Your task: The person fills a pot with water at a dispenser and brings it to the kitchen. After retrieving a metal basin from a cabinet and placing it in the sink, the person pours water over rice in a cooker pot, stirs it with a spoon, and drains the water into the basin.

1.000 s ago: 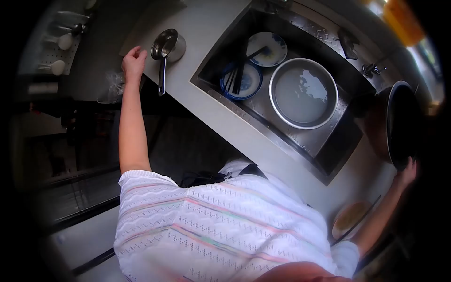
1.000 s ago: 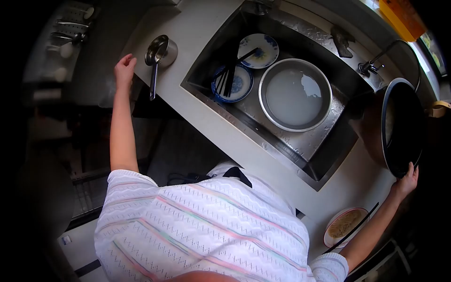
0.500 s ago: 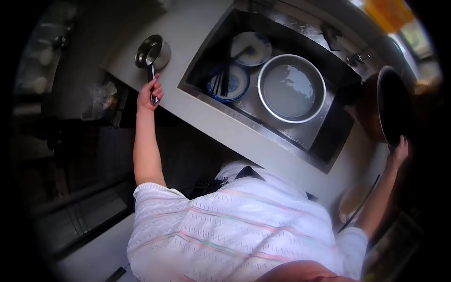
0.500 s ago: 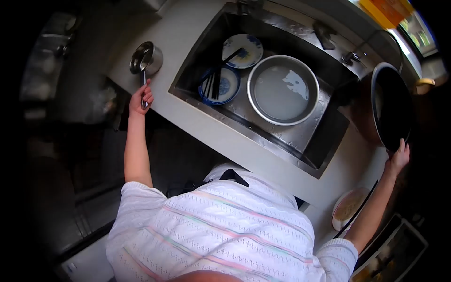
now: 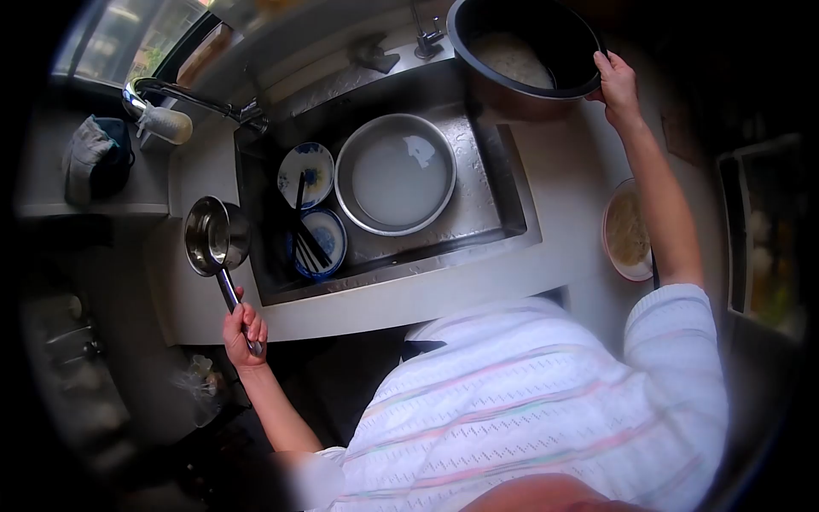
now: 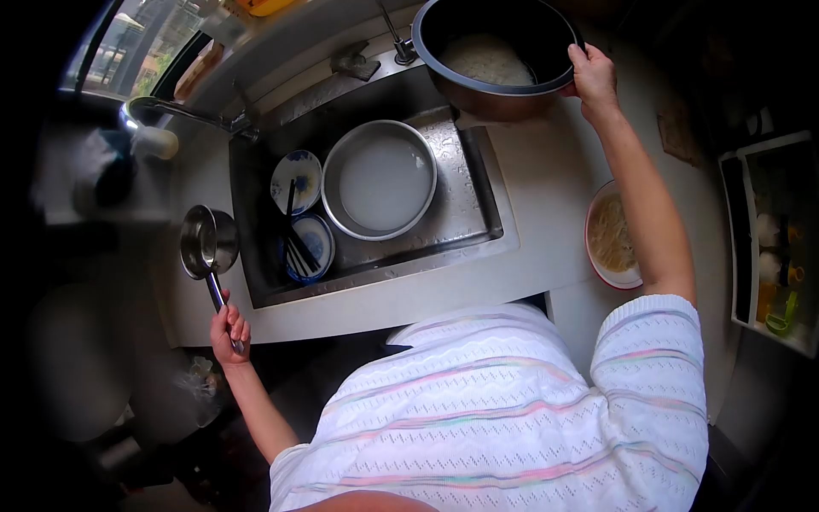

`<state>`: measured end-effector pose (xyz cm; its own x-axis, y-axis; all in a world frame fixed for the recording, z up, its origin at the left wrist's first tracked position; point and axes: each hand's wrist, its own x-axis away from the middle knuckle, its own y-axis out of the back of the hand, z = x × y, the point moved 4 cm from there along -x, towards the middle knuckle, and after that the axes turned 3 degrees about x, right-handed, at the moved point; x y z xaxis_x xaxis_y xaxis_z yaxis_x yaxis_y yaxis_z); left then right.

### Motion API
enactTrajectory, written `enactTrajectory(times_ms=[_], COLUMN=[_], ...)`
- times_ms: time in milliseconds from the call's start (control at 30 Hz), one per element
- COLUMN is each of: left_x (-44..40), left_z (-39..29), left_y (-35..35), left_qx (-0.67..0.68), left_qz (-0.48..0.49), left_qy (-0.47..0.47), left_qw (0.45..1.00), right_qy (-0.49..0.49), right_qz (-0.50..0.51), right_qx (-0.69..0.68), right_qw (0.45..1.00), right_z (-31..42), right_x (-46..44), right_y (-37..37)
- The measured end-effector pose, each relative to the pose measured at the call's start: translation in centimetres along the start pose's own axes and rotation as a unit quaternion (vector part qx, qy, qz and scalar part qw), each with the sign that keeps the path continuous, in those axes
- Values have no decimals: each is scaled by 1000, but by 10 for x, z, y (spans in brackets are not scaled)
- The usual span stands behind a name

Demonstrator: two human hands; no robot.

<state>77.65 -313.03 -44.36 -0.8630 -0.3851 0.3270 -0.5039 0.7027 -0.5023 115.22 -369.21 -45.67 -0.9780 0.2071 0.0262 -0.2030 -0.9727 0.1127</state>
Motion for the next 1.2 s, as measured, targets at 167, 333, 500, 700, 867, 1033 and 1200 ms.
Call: enactTrajectory(times_ms=[167, 333, 500, 700, 867, 1033, 1200], left_x=[-1, -13, -34, -50, -56, -62, -65], left_z=[3, 14, 19, 15, 9, 7, 9], left_y=[-107, -205, -280, -337, -360, -371, -375], left_qx=[10, 2, -119, -246, -280, -334, -358], left_qz=[108, 194, 245, 237, 217, 223, 212], left_qy=[63, 136, 156, 153, 153, 128, 125], left_qw=[992, 972, 949, 927, 922, 907, 901], right_qy=[8, 19, 23, 45, 46, 45, 50], right_qz=[1, 0, 0, -19, -19, -15, -13], right_qx=[-19, -37, -20, 11, 13, 1, 5], right_qw=[1000, 999, 1000, 999, 999, 999, 999], right_z=[-1, -2, -6, -3, -7, -7, -8], right_x=[-1, -1, -7, -5, -8, -6, -6], right_y=[0, 0, 2, 3, 3, 2, 2])
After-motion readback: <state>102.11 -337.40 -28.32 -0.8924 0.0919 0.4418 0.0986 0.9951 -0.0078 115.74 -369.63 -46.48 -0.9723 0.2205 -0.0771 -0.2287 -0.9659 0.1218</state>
